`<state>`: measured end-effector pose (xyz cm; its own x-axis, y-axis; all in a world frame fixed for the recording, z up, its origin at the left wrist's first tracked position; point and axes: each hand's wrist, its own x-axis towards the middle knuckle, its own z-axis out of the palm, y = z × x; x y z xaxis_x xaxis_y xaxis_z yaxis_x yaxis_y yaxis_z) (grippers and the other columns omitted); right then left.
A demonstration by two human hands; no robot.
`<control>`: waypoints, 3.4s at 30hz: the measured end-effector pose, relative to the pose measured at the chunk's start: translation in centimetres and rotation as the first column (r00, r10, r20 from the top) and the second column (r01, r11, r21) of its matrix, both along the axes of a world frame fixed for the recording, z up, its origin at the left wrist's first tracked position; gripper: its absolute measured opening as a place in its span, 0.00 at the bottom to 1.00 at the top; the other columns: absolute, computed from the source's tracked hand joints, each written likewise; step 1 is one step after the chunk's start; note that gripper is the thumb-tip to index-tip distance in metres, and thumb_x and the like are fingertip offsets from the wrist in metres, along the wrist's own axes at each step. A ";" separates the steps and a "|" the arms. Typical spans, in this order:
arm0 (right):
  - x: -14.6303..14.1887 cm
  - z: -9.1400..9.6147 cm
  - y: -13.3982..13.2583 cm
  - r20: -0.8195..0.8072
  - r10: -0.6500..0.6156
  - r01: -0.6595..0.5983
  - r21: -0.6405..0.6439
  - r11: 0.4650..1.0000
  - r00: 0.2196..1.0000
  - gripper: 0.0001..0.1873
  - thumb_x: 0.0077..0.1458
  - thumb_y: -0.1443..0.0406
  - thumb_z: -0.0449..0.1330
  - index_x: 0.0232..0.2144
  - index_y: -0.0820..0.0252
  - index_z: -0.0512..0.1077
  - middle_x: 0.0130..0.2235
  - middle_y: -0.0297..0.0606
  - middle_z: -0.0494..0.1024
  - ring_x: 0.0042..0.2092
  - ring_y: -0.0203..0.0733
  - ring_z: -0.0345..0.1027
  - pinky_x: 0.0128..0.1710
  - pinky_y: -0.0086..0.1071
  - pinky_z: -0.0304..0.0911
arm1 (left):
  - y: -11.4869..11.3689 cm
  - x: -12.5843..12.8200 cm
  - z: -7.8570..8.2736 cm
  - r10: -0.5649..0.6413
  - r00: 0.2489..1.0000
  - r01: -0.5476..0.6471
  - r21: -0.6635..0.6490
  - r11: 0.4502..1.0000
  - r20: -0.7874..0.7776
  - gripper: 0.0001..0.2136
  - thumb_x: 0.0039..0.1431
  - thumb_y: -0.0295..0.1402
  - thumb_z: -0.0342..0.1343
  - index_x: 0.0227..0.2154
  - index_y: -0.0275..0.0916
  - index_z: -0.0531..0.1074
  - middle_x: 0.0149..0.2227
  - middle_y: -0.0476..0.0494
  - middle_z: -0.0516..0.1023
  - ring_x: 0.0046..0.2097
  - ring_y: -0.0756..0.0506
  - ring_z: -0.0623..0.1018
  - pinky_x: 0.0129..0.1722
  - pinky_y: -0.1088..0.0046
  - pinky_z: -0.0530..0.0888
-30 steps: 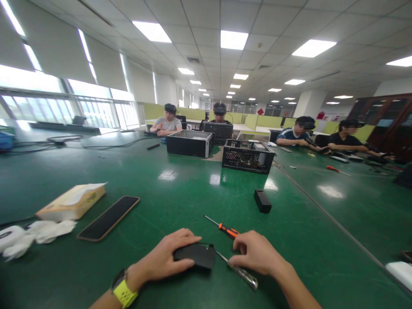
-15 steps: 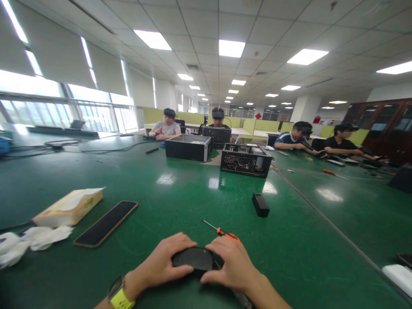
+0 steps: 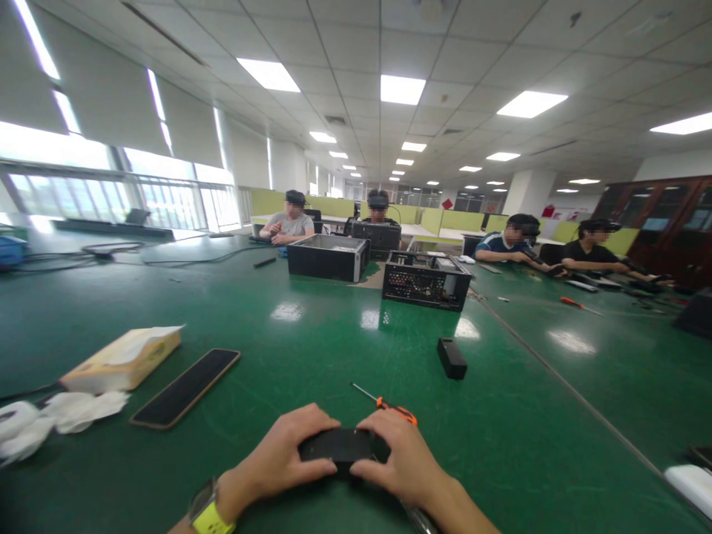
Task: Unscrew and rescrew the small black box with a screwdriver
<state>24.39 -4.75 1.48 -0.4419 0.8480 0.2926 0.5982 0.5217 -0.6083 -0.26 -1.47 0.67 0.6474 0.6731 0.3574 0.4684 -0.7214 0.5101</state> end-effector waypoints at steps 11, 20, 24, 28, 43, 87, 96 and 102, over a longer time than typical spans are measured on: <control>-0.1 0.3 -0.3 0.018 -0.054 0.055 -0.061 0.997 0.998 0.20 0.45 0.62 0.68 0.43 0.57 0.75 0.42 0.39 0.79 0.44 0.46 0.70 0.46 0.36 0.62 | -0.1 0.0 0.2 0.011 1.000 -0.010 -0.091 0.996 0.011 0.24 0.55 0.50 0.63 0.49 0.41 0.75 0.41 0.42 0.78 0.42 0.39 0.76 0.43 0.66 0.72; 0.2 0.3 -0.4 0.045 -0.073 0.075 -0.061 0.995 0.996 0.18 0.41 0.66 0.67 0.39 0.58 0.74 0.39 0.36 0.78 0.41 0.45 0.70 0.44 0.35 0.61 | 0.1 -0.4 0.2 0.001 0.999 0.004 -0.113 0.994 0.043 0.23 0.51 0.45 0.67 0.48 0.40 0.75 0.42 0.42 0.78 0.44 0.40 0.76 0.46 0.65 0.71; 0.2 0.2 -0.5 0.028 -0.066 0.067 -0.057 0.996 0.997 0.20 0.43 0.63 0.67 0.42 0.57 0.74 0.42 0.38 0.78 0.43 0.46 0.70 0.45 0.35 0.62 | 0.1 -0.3 0.3 -0.013 0.998 0.019 -0.109 0.994 0.054 0.19 0.53 0.44 0.65 0.45 0.40 0.76 0.41 0.43 0.78 0.42 0.41 0.76 0.44 0.66 0.71; 0.1 0.3 -0.5 0.001 -0.038 0.038 -0.042 0.998 0.999 0.20 0.45 0.61 0.67 0.43 0.57 0.75 0.43 0.39 0.79 0.45 0.47 0.70 0.48 0.37 0.62 | 0.4 -0.5 0.0 -0.007 0.998 0.014 -0.118 0.993 0.058 0.23 0.54 0.47 0.64 0.50 0.41 0.75 0.42 0.41 0.79 0.43 0.40 0.76 0.45 0.65 0.72; -0.1 0.2 -0.6 0.002 -0.045 0.045 -0.036 0.998 0.999 0.18 0.43 0.67 0.66 0.40 0.59 0.73 0.40 0.38 0.77 0.41 0.45 0.69 0.43 0.34 0.62 | 0.3 -0.8 0.2 -0.006 1.000 0.008 -0.176 0.984 0.011 0.29 0.45 0.42 0.71 0.51 0.41 0.74 0.46 0.42 0.78 0.47 0.37 0.76 0.50 0.62 0.70; -0.3 0.1 -0.4 -0.052 -0.039 0.039 0.009 0.999 0.998 0.19 0.42 0.64 0.70 0.39 0.59 0.77 0.37 0.37 0.78 0.38 0.45 0.71 0.41 0.35 0.65 | 1.2 -1.8 0.1 0.076 0.994 -0.067 -0.121 0.990 0.072 0.27 0.53 0.51 0.62 0.54 0.44 0.72 0.43 0.43 0.80 0.43 0.40 0.77 0.47 0.64 0.72; 12.8 -0.6 3.9 -0.057 -0.573 0.571 -0.050 0.819 0.817 0.28 0.46 0.49 0.63 0.45 0.59 0.75 0.44 0.43 0.80 0.41 0.50 0.74 0.43 0.38 0.67 | 1.6 -1.7 -0.2 0.164 0.963 -0.157 -0.051 0.986 0.212 0.16 0.66 0.43 0.50 0.49 0.41 0.74 0.36 0.44 0.78 0.38 0.44 0.76 0.41 0.69 0.72; 21.6 -0.9 3.5 0.054 -0.661 0.661 -0.154 0.735 0.748 0.25 0.37 0.50 0.63 0.35 0.60 0.80 0.36 0.47 0.83 0.36 0.57 0.76 0.39 0.43 0.68 | 1.3 -1.6 -0.1 0.143 0.976 -0.138 -0.043 0.990 0.166 0.14 0.66 0.42 0.52 0.47 0.41 0.75 0.36 0.45 0.79 0.38 0.44 0.76 0.41 0.70 0.72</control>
